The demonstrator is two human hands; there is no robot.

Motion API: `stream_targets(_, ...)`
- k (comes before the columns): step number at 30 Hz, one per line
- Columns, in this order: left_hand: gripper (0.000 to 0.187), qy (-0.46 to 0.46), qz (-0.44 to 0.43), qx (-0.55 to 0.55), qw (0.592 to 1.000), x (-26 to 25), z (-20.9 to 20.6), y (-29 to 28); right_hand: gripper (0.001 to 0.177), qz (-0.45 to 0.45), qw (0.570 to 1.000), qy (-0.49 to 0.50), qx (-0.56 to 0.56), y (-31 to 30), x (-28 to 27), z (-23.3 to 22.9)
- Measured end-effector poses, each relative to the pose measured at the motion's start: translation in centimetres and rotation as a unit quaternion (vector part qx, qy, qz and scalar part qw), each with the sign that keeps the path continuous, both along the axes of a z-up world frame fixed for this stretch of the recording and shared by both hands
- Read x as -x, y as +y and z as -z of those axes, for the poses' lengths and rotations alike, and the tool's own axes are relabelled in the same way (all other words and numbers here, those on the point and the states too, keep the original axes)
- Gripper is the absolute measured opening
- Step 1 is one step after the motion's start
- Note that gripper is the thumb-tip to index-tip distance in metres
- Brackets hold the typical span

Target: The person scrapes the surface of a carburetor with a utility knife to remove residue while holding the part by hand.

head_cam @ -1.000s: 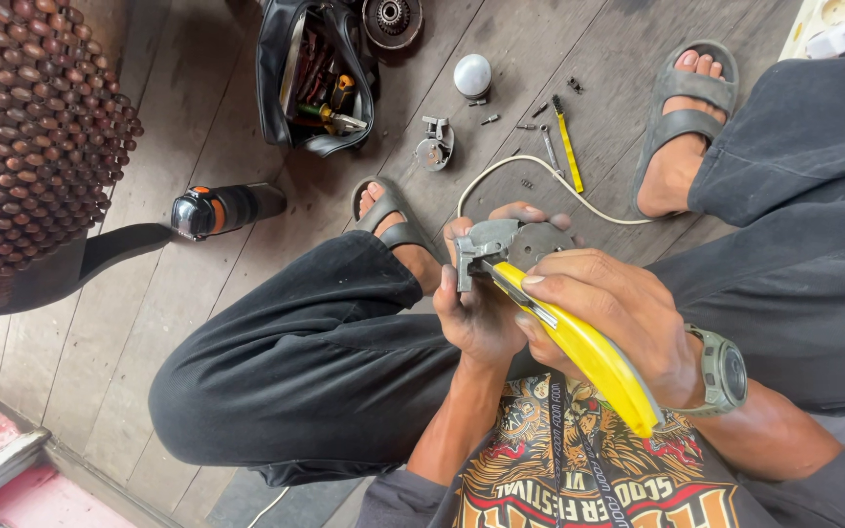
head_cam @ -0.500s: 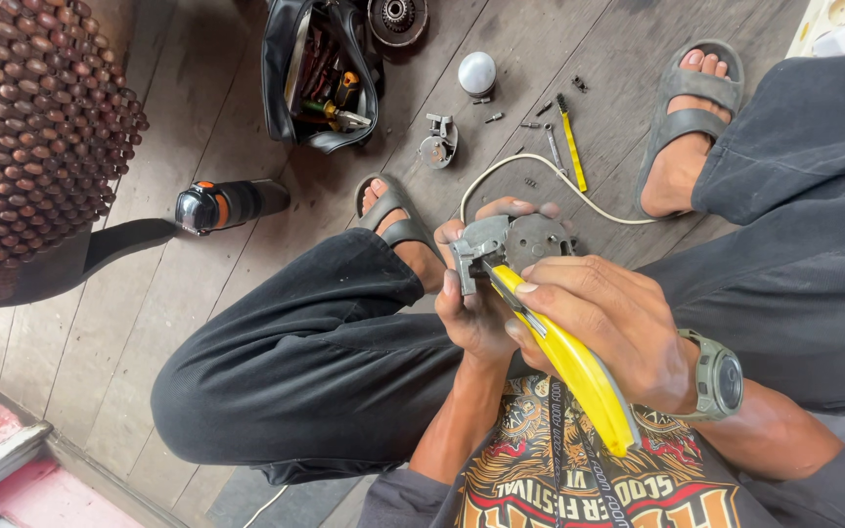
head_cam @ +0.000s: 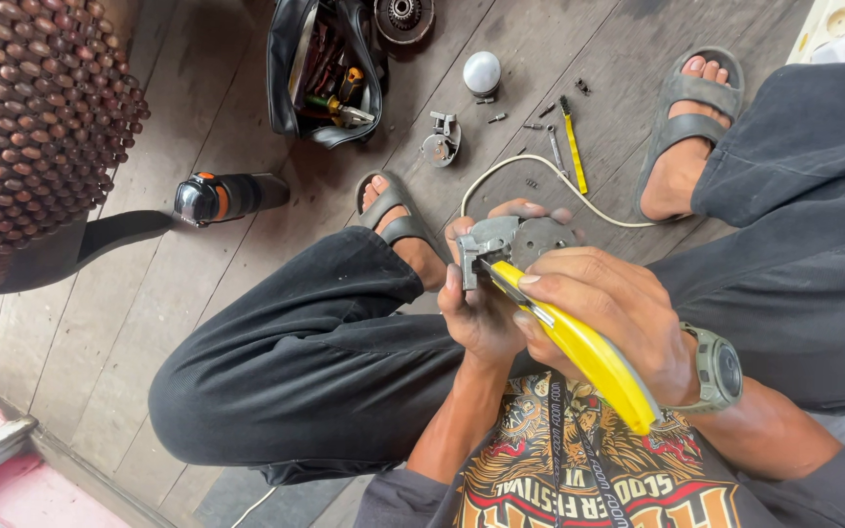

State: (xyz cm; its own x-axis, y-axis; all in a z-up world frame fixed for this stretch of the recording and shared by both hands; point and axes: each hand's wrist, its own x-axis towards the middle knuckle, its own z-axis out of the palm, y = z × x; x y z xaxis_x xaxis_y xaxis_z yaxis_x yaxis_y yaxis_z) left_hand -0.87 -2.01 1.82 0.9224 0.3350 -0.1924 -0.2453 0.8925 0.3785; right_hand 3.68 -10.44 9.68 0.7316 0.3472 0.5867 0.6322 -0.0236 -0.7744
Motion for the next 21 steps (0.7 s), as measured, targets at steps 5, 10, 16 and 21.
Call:
stream_targets(5, 0.045, 0.002, 0.025, -0.009, 1.000, 0.3, 1.1, 0.6, 0.023, 0.008, 1.000, 0.009, -0.022, 0.2, -0.1, 0.2)
stream_targets(10, 0.052, -0.006, 0.047, -0.005, 0.999, 0.5, 1.9, 0.9, 0.021, 0.007, 0.999, 0.043, -0.016, 0.1, -0.2, 0.1)
stream_targets(16, 0.049, 0.025, 0.093, -0.055, 0.994, 0.8, 3.5, 1.3, 0.021, 0.013, 1.000, 0.026, -0.001, -0.7, -1.2, 0.4)
stream_targets(21, 0.039, 0.030, 0.115, -0.057, 0.991, 1.0, 3.8, 1.0, 0.024, 0.049, 0.994, 0.099, -0.021, -1.0, -1.2, 0.5)
